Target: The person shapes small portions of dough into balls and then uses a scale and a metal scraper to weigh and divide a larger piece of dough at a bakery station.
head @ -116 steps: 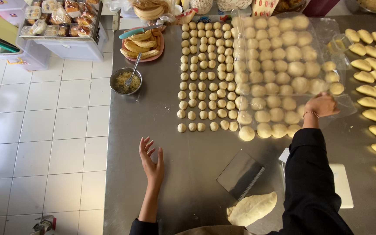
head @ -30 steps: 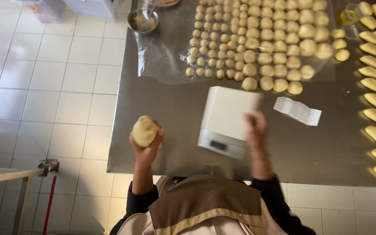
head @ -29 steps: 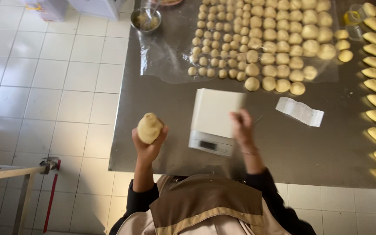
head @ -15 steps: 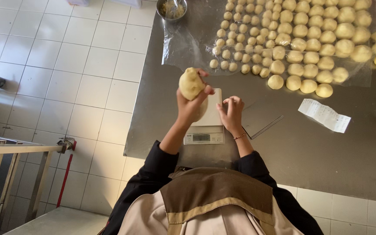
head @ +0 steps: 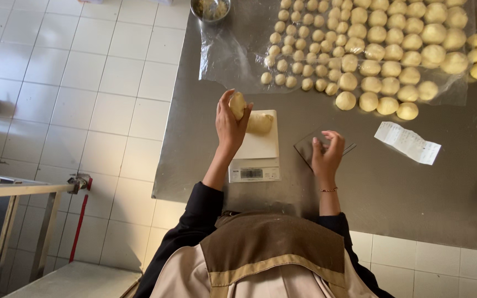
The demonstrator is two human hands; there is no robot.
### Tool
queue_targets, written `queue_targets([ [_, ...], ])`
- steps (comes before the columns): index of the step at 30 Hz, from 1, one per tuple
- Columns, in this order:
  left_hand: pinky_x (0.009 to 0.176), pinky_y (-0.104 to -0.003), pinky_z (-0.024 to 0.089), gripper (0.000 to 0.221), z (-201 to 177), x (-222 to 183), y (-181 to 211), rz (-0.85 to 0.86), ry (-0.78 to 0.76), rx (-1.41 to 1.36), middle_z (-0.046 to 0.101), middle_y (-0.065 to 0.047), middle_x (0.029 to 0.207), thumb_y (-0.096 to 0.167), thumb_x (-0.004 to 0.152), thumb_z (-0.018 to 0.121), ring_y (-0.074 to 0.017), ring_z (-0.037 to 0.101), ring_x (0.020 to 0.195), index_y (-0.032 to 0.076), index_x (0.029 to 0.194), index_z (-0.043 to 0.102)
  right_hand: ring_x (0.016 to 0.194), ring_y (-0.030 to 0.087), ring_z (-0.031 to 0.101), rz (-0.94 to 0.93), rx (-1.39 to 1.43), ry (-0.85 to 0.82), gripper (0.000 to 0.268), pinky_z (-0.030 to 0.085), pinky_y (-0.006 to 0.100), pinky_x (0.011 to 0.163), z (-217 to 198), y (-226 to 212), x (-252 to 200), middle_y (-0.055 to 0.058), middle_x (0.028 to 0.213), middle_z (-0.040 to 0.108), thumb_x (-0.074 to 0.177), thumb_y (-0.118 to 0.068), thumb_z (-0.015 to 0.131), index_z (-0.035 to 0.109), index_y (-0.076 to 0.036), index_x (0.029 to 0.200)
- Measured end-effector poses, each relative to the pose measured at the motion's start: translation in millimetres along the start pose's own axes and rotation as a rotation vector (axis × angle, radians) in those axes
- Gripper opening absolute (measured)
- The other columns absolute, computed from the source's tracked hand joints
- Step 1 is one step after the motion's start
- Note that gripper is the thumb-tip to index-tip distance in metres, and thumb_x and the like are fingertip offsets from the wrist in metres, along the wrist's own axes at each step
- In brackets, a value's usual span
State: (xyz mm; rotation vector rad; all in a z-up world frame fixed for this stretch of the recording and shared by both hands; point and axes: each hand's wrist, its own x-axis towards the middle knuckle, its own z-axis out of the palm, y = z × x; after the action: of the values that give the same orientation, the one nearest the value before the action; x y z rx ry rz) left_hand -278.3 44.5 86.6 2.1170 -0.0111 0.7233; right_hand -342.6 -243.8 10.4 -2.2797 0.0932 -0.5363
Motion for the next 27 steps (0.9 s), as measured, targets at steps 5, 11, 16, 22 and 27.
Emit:
queue_targets([
  [5,0.081,-0.034,0.060,0.043,-0.4,-1.2,18.9,-0.055,0.067,-0.340,0.069,-0.010,0.109,0.028,0.098,0.077,-0.0194,0.070,0.093,0.005,0.127,0.056,0.114,0.028,0.053,0.017,-0.331,0.095,0.036,0.051,0.037,0.087,-9.6,13.3,-8.1,0.010,0.128,0.055,0.098,-0.024,0.073,0.060,-0.006,0.126],
  [11,0.082,-0.029,0.058,0.042,-27.7,43.6,116.1,0.309,0.150,-0.542,0.066,-0.012,0.109,0.019,0.096,0.079,-0.0171,0.069,0.091,0.006,0.124,0.052,0.114,0.024,0.055,-0.222,0.113,-0.233,0.054,0.054,0.032,0.088,14.3,-55.5,-37.6,0.012,0.126,0.057,0.092,-0.032,0.077,0.055,-0.003,0.132],
  [16,0.078,-0.023,0.055,0.043,-69.2,55.8,160.3,0.353,0.019,-0.630,0.068,-0.005,0.110,0.020,0.098,0.082,-0.0118,0.067,0.086,0.008,0.127,0.051,0.094,0.021,0.055,0.143,0.238,-0.549,0.070,0.054,0.034,0.085,8.4,-44.7,-41.0,0.011,0.103,0.055,0.073,-0.040,0.090,0.050,-0.004,0.117],
  [22,0.077,-0.022,0.057,0.039,-80.6,52.6,169.8,0.247,-0.040,-0.652,0.069,-0.006,0.108,0.017,0.102,0.078,-0.0107,0.069,0.087,0.008,0.129,0.052,0.098,0.027,0.048,0.013,-0.166,-0.668,0.077,0.049,0.041,0.087,25.7,-28.4,-39.7,0.012,0.102,0.055,0.064,-0.041,0.097,0.048,-0.003,0.109],
  [27,0.076,-0.023,0.059,0.039,-62.6,67.3,171.2,0.342,-0.073,-0.596,0.070,-0.005,0.110,0.019,0.100,0.080,-0.0109,0.072,0.089,0.008,0.127,0.054,0.113,0.025,0.053,0.078,0.237,-0.375,0.080,0.048,0.042,0.096,7.8,3.4,-37.1,0.008,0.121,0.052,0.081,-0.063,0.077,0.046,-0.007,0.130],
])
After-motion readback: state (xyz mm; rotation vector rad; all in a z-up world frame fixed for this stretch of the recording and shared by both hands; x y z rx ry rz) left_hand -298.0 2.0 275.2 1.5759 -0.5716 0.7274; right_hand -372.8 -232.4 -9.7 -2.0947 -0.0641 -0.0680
